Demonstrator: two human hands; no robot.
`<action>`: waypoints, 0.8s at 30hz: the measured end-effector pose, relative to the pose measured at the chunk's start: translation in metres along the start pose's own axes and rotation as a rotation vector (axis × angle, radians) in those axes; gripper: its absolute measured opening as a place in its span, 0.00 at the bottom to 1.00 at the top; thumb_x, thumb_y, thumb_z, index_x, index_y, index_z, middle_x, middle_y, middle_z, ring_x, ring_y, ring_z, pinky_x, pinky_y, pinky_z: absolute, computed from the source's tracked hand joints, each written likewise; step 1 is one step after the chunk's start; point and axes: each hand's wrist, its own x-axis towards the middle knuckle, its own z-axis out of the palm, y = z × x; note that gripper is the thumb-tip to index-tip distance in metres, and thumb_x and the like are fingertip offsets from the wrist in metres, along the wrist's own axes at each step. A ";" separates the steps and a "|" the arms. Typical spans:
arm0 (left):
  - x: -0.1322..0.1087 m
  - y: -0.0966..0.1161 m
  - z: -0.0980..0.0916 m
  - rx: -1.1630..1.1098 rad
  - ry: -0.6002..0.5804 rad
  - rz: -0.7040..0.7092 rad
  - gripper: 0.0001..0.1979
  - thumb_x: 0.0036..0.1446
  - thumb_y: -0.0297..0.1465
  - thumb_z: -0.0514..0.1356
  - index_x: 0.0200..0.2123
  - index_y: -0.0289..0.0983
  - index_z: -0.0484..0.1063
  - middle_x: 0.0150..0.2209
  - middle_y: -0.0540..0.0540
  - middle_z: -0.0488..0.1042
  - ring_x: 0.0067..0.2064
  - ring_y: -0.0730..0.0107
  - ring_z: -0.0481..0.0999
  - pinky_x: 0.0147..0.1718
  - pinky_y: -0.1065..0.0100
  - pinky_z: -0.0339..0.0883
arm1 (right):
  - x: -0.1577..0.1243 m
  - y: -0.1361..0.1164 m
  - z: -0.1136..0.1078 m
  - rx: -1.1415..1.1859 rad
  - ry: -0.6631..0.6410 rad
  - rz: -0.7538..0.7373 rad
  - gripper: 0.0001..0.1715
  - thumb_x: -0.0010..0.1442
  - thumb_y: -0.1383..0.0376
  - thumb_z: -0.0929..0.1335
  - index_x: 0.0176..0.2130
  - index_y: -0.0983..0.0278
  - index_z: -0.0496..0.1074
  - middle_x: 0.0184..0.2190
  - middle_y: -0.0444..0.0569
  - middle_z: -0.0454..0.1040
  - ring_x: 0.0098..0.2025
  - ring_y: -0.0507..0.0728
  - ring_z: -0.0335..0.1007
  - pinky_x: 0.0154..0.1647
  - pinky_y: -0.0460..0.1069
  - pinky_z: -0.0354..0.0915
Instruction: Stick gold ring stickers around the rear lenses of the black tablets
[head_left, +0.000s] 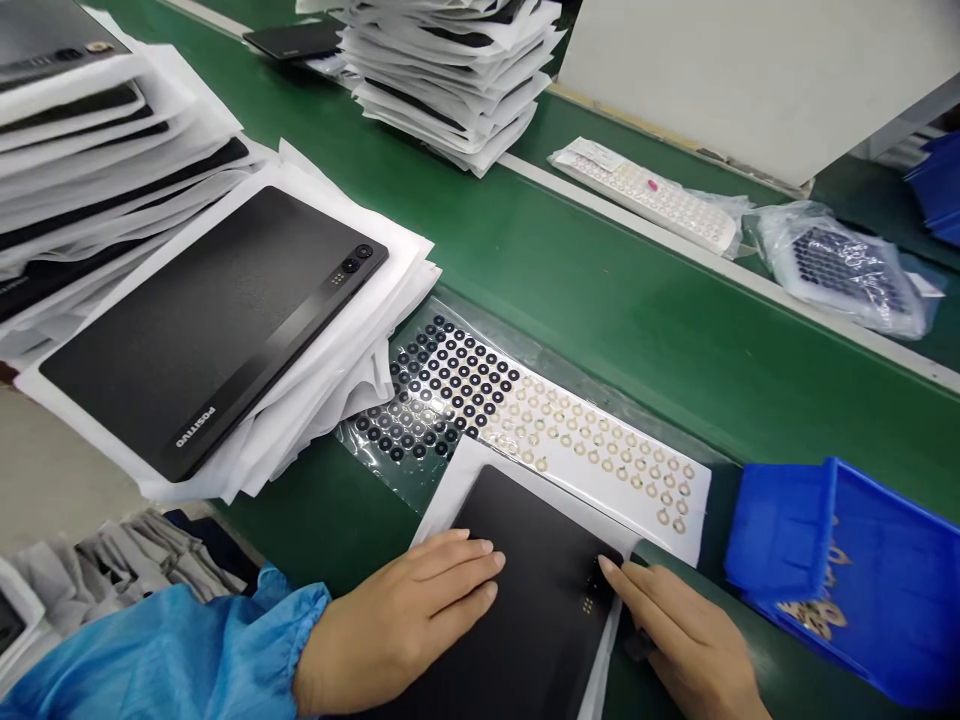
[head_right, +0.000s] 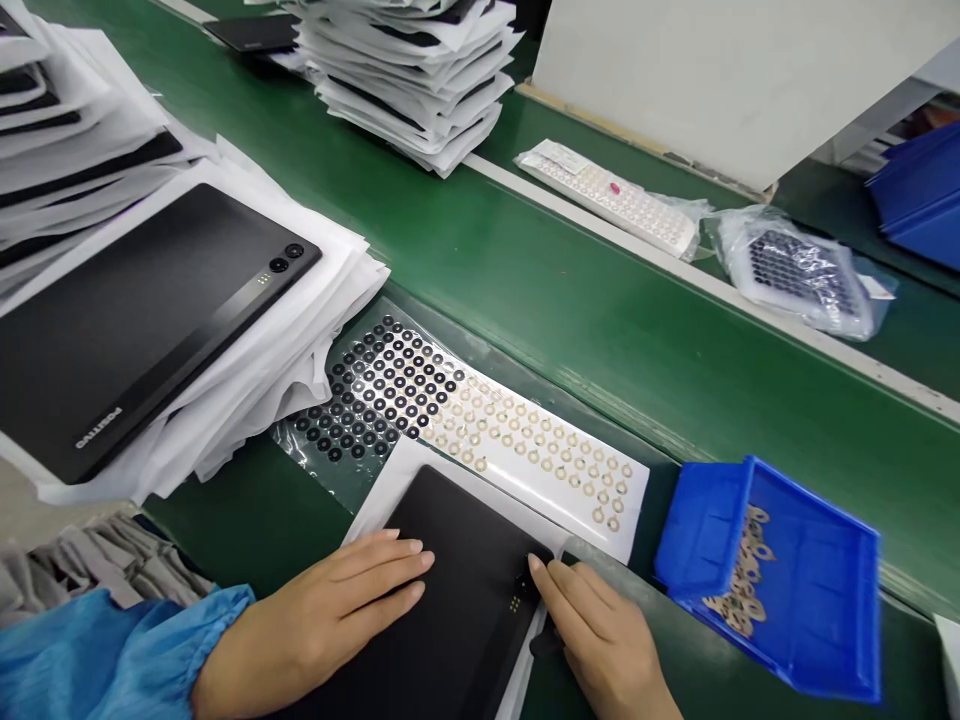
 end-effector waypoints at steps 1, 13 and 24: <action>0.000 0.000 0.000 0.001 0.004 0.000 0.17 0.68 0.21 0.45 0.53 0.29 0.67 0.55 0.41 0.69 0.60 0.63 0.63 0.59 0.58 0.61 | 0.000 -0.001 0.000 0.003 0.002 0.003 0.34 0.63 0.80 0.58 0.65 0.62 0.56 0.35 0.52 0.76 0.32 0.54 0.72 0.32 0.48 0.69; 0.003 0.000 -0.003 -0.011 0.025 -0.005 0.17 0.68 0.22 0.44 0.52 0.29 0.68 0.54 0.42 0.71 0.59 0.64 0.66 0.59 0.59 0.61 | -0.025 0.004 0.012 -0.077 0.016 0.018 0.37 0.60 0.83 0.59 0.65 0.64 0.54 0.37 0.54 0.74 0.38 0.56 0.72 0.36 0.49 0.68; 0.002 0.001 -0.003 -0.023 0.027 -0.023 0.16 0.68 0.22 0.45 0.53 0.29 0.68 0.54 0.41 0.71 0.59 0.65 0.65 0.59 0.59 0.61 | -0.019 0.000 0.008 -0.013 0.006 0.065 0.34 0.63 0.79 0.58 0.65 0.62 0.54 0.37 0.54 0.76 0.35 0.56 0.73 0.31 0.48 0.70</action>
